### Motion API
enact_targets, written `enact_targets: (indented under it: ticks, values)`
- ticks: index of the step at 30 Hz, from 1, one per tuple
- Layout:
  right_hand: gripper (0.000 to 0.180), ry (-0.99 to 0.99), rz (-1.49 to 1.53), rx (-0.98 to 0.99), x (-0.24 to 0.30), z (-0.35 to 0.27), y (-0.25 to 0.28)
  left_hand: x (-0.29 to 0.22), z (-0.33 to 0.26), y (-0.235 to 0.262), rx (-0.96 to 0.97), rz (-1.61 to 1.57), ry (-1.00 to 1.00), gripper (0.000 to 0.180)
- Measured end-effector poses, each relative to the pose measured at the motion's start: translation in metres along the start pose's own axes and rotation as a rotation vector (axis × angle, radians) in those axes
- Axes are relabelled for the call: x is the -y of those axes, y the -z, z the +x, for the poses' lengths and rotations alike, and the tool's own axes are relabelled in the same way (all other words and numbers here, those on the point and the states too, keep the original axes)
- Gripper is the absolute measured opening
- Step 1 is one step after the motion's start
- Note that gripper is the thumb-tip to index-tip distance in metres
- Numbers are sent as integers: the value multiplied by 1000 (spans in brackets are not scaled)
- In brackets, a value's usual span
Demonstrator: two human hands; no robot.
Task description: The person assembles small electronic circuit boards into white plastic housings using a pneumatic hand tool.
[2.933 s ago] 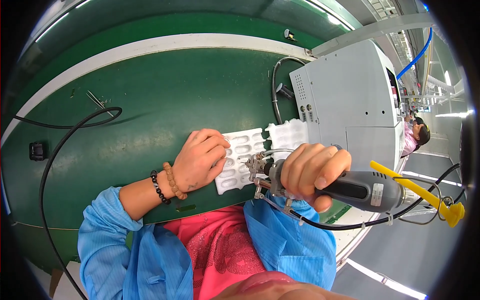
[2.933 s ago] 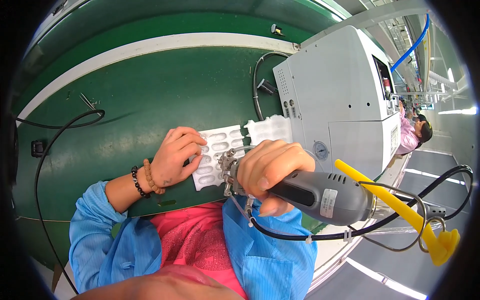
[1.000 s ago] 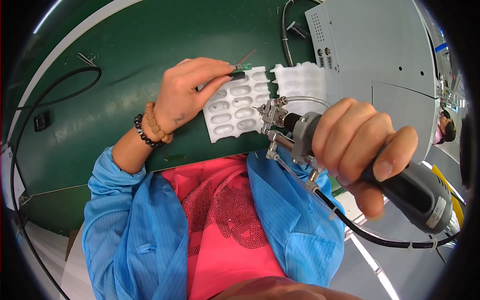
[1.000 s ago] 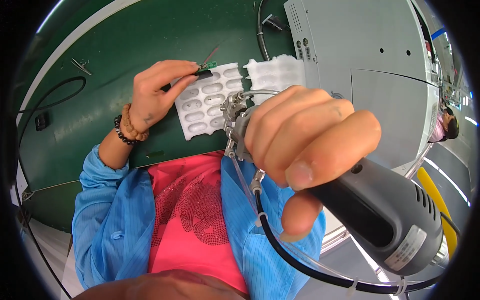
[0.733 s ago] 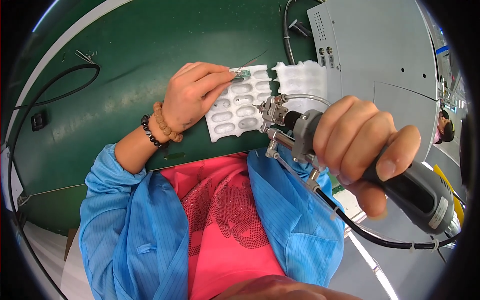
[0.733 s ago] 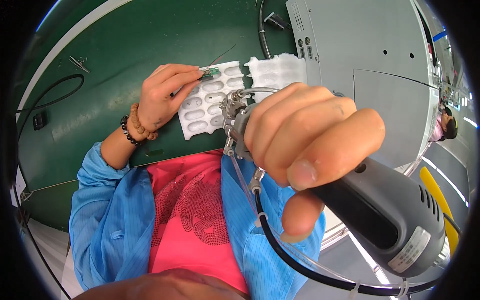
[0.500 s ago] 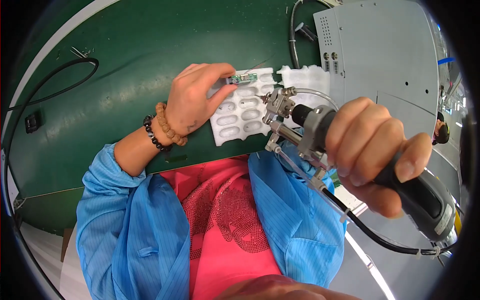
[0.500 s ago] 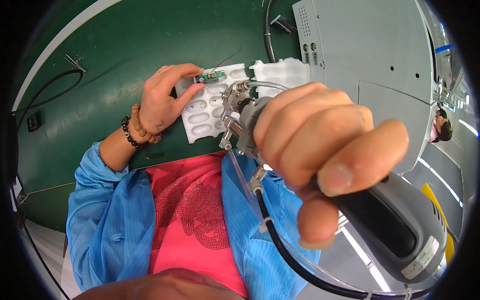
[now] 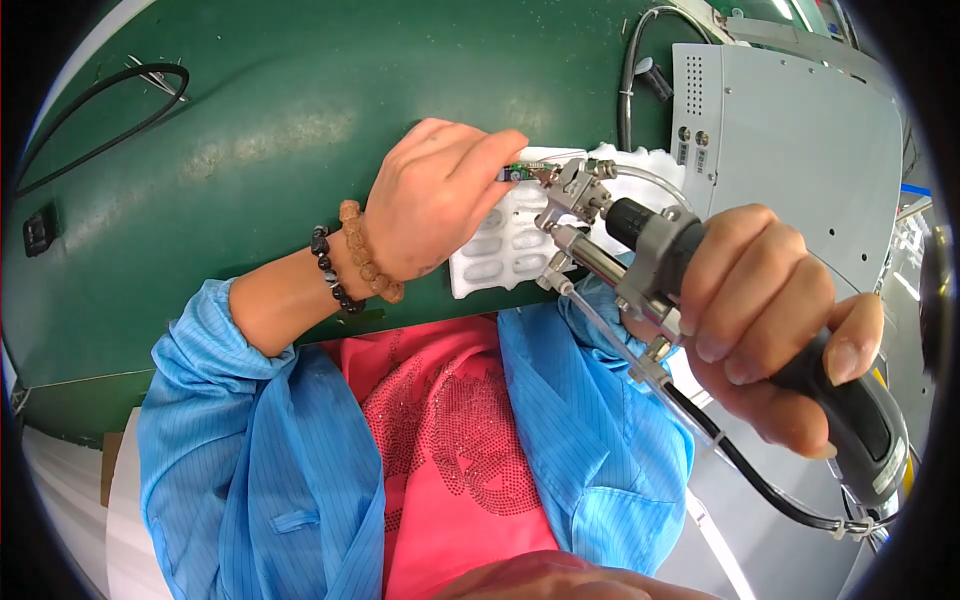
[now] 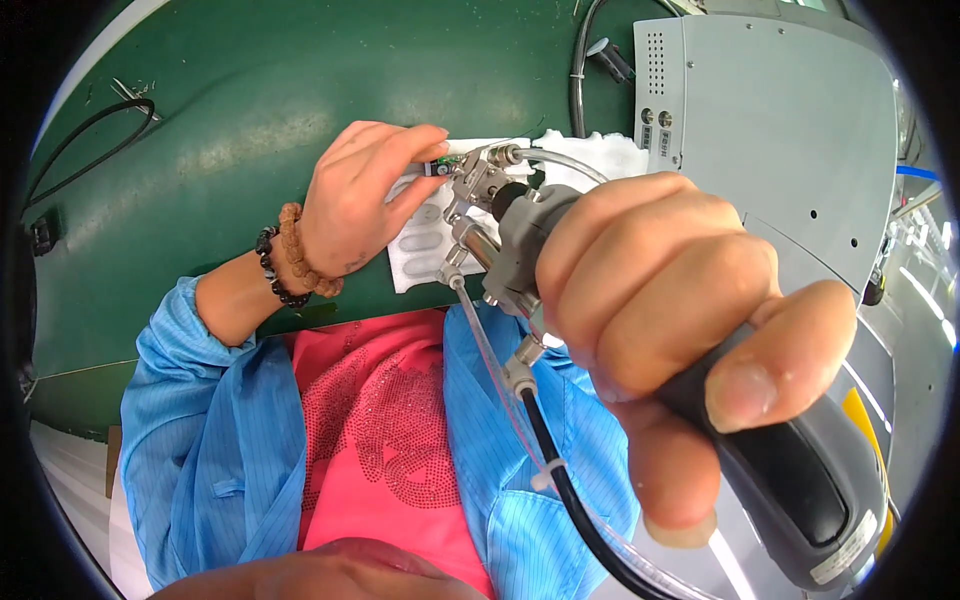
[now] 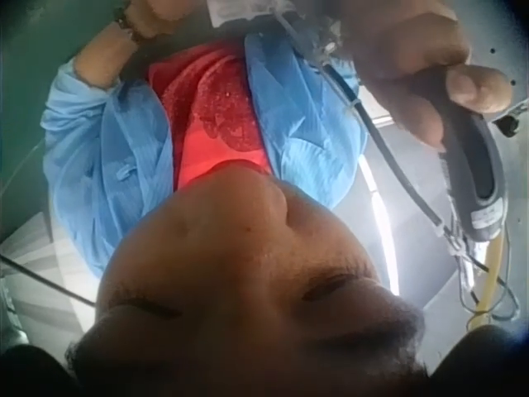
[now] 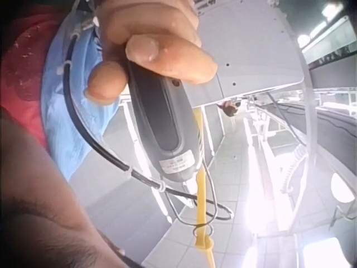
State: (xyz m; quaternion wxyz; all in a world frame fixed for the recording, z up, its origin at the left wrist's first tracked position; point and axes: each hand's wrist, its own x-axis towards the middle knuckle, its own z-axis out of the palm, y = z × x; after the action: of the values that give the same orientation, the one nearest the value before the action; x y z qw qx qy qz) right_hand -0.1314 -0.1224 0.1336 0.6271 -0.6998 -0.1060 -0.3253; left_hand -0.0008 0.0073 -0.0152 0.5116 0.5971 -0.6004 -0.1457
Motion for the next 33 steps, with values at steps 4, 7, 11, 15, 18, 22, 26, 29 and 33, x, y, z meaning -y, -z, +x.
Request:
enact_targets:
  ticks: [4,7,11,15,18,22,26,29,33]
  values:
    - [45,-12,-21,-12,0,-3,-1,0,1,-3,10,0,13,44]
    - [46,-45,-17,10,-1,-2,1,0,0,-3,9,-10,24,44]
    - [47,-187,-61,86,7,15,2,1,1,-1,12,-7,31,44]
    - [47,-340,-185,184,19,23,-1,2,5,-8,-51,-40,-37,39]
    - [48,-335,-175,190,17,21,0,5,2,-8,-48,-29,-28,39]
    - [49,-328,-184,200,19,21,-1,3,1,-7,-43,-33,-29,40]
    - [51,-313,-119,273,11,22,9,3,1,-5,-28,-30,-30,40]
    - [51,-240,-67,269,2,15,7,1,-2,-2,11,-34,14,44]
    - [48,-363,-180,241,11,28,-1,1,-1,-2,-4,-68,11,43]
